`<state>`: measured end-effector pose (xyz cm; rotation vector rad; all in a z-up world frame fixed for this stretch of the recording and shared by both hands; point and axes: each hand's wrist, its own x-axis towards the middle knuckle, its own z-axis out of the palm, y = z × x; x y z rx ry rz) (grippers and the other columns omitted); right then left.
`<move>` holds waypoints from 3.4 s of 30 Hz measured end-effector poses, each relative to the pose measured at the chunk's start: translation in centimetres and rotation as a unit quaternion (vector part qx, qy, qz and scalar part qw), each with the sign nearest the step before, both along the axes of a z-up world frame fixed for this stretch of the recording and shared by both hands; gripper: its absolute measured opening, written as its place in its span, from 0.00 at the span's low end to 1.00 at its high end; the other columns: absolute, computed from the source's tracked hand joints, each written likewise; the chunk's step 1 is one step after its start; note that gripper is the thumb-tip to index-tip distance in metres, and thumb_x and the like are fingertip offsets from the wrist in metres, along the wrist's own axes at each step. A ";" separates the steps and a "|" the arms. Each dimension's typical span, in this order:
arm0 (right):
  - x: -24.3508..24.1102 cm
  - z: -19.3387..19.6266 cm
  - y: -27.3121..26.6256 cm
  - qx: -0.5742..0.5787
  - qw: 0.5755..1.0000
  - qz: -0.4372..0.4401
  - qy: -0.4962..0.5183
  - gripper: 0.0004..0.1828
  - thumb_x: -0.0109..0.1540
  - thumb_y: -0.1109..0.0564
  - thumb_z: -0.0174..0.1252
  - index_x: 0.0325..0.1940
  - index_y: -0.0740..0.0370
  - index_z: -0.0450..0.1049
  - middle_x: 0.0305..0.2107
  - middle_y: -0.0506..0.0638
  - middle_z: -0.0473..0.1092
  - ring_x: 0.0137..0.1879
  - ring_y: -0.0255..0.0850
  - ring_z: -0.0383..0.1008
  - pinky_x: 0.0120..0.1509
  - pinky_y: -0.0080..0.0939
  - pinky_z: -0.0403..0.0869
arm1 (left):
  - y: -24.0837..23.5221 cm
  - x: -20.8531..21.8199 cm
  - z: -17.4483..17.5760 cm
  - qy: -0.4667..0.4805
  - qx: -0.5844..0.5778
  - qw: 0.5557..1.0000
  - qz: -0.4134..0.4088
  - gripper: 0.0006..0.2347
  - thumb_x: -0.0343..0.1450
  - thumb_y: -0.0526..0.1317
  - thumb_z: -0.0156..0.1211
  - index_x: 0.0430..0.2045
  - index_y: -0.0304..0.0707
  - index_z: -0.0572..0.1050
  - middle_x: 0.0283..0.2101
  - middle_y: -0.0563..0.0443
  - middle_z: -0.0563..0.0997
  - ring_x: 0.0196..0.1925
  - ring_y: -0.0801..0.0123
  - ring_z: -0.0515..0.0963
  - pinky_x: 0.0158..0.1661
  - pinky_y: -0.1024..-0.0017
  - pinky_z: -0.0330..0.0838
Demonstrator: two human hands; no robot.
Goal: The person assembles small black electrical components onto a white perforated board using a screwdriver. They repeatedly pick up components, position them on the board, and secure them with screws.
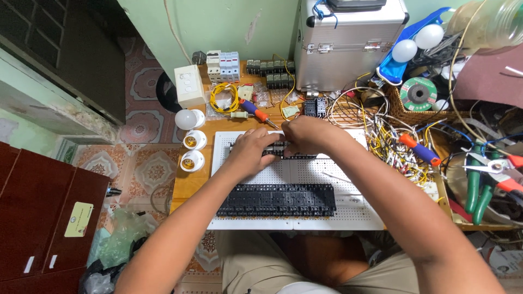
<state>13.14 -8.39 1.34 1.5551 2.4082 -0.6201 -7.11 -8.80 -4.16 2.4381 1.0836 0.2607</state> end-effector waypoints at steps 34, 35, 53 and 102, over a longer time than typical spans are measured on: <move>0.8 -7.9 11.6 0.144 0.984 -0.103 0.024 0.18 0.55 0.55 0.67 0.48 0.62 0.80 0.38 0.61 0.76 0.45 0.57 0.80 0.50 0.55 0.79 | 0.7 -0.3 -1.8 -0.060 0.025 0.998 0.005 0.18 0.68 0.48 0.68 0.53 0.52 0.78 0.34 0.56 0.69 0.42 0.61 0.75 0.51 0.58 0.71; 1.0 -8.1 11.6 0.162 0.980 -0.106 0.048 0.21 0.54 0.54 0.69 0.49 0.62 0.79 0.41 0.62 0.74 0.46 0.59 0.79 0.50 0.58 0.79 | 0.7 -0.3 -1.8 -0.061 0.024 0.998 0.005 0.19 0.68 0.48 0.68 0.53 0.52 0.78 0.34 0.56 0.69 0.43 0.61 0.75 0.51 0.58 0.71; 1.5 -1.6 1.8 0.077 0.924 -0.142 0.348 0.06 0.62 0.62 0.63 0.43 0.61 0.75 0.31 0.54 0.78 0.33 0.43 0.76 0.43 0.46 0.74 | -0.3 -0.5 0.9 -0.075 -0.020 0.996 0.041 0.21 0.65 0.46 0.72 0.51 0.43 0.78 0.38 0.47 0.78 0.47 0.56 0.79 0.53 0.57 0.73; -2.2 0.4 0.7 -0.007 0.998 -0.053 0.013 0.19 0.57 0.44 0.71 0.50 0.47 0.84 0.39 0.45 0.81 0.50 0.50 0.81 0.58 0.50 0.76 | 0.2 -0.5 0.8 -0.100 -0.032 0.992 0.064 0.24 0.57 0.41 0.81 0.42 0.40 0.73 0.41 0.44 0.83 0.52 0.50 0.82 0.53 0.55 0.75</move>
